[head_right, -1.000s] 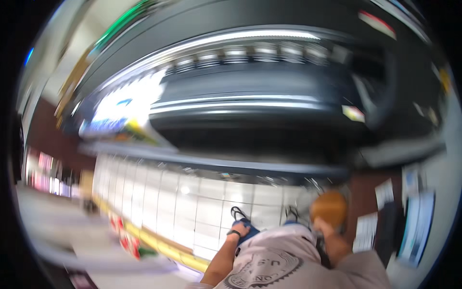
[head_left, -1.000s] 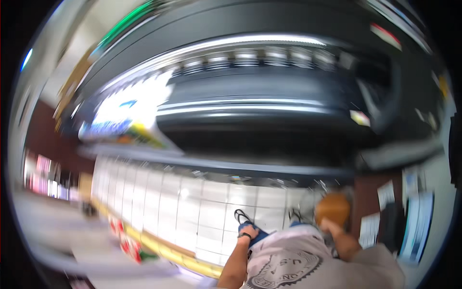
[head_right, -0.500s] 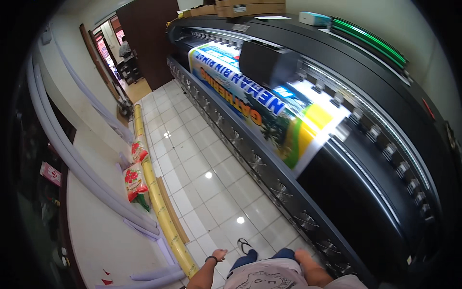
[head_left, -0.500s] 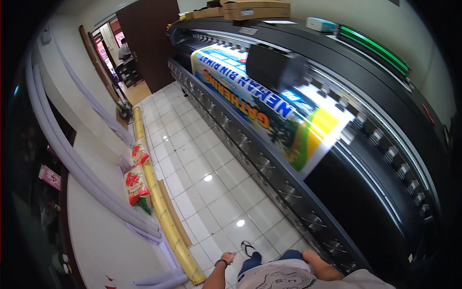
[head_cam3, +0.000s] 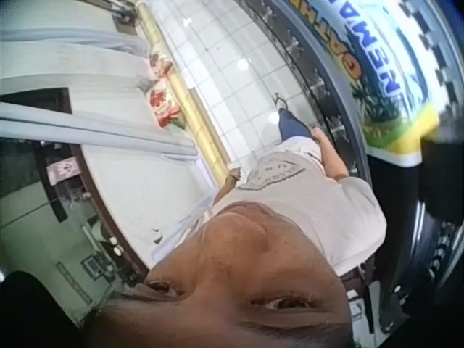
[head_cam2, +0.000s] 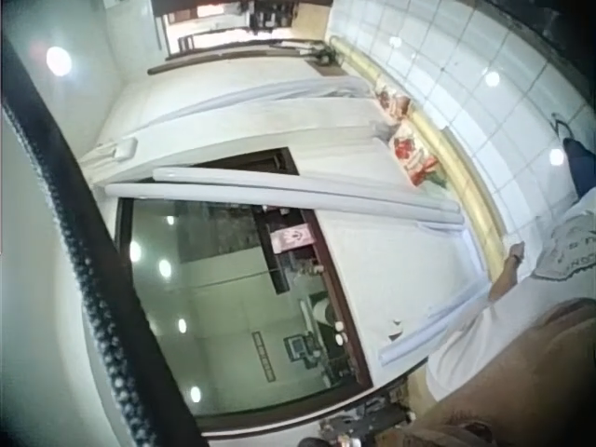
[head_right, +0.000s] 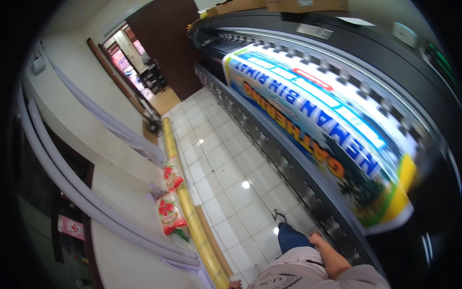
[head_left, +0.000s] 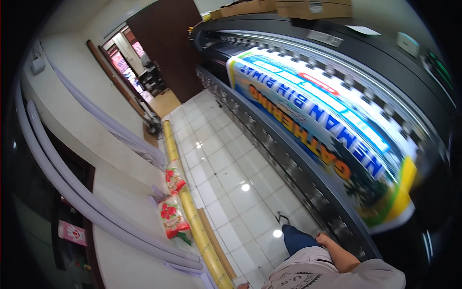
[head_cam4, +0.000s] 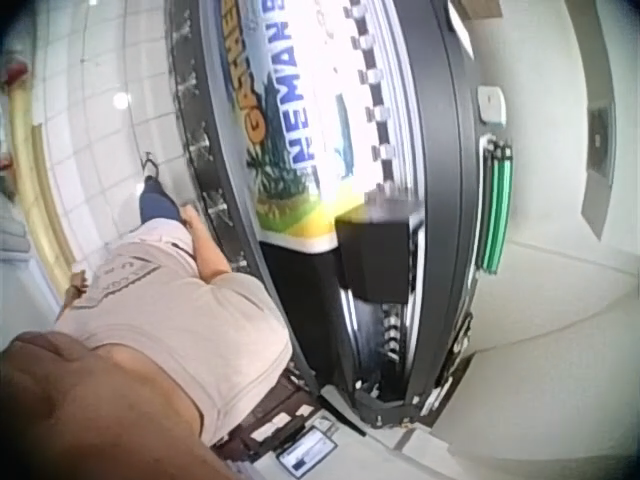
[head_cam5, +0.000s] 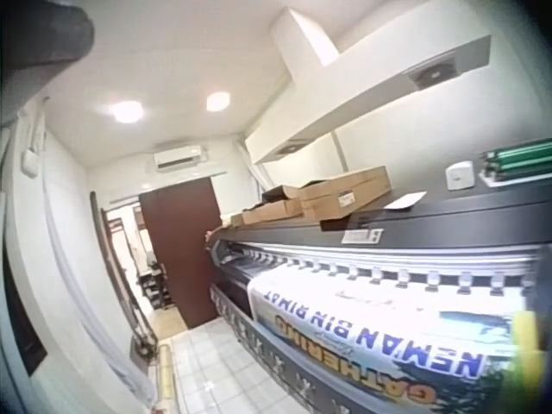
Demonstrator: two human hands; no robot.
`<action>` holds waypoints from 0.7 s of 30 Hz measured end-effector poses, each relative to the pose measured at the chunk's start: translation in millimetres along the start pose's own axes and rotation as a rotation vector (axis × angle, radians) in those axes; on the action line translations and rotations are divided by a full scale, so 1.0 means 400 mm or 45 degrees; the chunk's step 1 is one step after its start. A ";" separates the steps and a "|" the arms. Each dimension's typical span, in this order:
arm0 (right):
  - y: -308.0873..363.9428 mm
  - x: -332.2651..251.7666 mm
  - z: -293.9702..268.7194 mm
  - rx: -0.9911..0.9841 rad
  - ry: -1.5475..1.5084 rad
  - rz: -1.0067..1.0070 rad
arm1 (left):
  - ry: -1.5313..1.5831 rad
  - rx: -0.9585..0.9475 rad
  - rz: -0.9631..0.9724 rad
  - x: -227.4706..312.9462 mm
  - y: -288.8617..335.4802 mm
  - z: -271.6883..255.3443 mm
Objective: Checking the output of a large-format digital printer and adjusting the paper roll.
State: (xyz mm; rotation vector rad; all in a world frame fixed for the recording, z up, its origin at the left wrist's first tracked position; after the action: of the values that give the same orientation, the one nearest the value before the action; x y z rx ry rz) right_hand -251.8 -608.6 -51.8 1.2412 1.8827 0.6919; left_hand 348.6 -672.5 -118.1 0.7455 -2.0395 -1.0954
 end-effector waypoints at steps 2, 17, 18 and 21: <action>-0.116 -0.231 -0.033 0.000 0.206 -0.251 | -0.017 0.038 -0.027 0.120 -0.010 -0.071; -0.566 -1.810 -0.139 -0.101 0.720 -0.867 | -0.015 -0.058 -0.100 0.841 -0.348 -0.267; -0.570 -1.869 -0.133 -0.103 0.661 -0.857 | -0.039 -0.065 -0.079 0.902 -0.406 -0.324; -0.694 -1.864 -0.132 -0.180 0.896 -0.711 | -0.149 -0.137 0.022 1.120 -0.591 -0.425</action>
State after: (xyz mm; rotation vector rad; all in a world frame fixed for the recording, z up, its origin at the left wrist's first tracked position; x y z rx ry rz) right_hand -261.6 -1405.1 -13.2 0.3349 2.5330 0.9970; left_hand 254.4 -1198.5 -118.0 0.6213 -2.0609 -1.2539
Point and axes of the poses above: each hand's wrist, its own y-axis away from the middle knuckle, its own z-axis out of the palm, x = y × z, the point moved 4 cm from there along -y, towards the middle knuckle, and after that the axes turned 6 degrees about z, right-handed, at the moved point
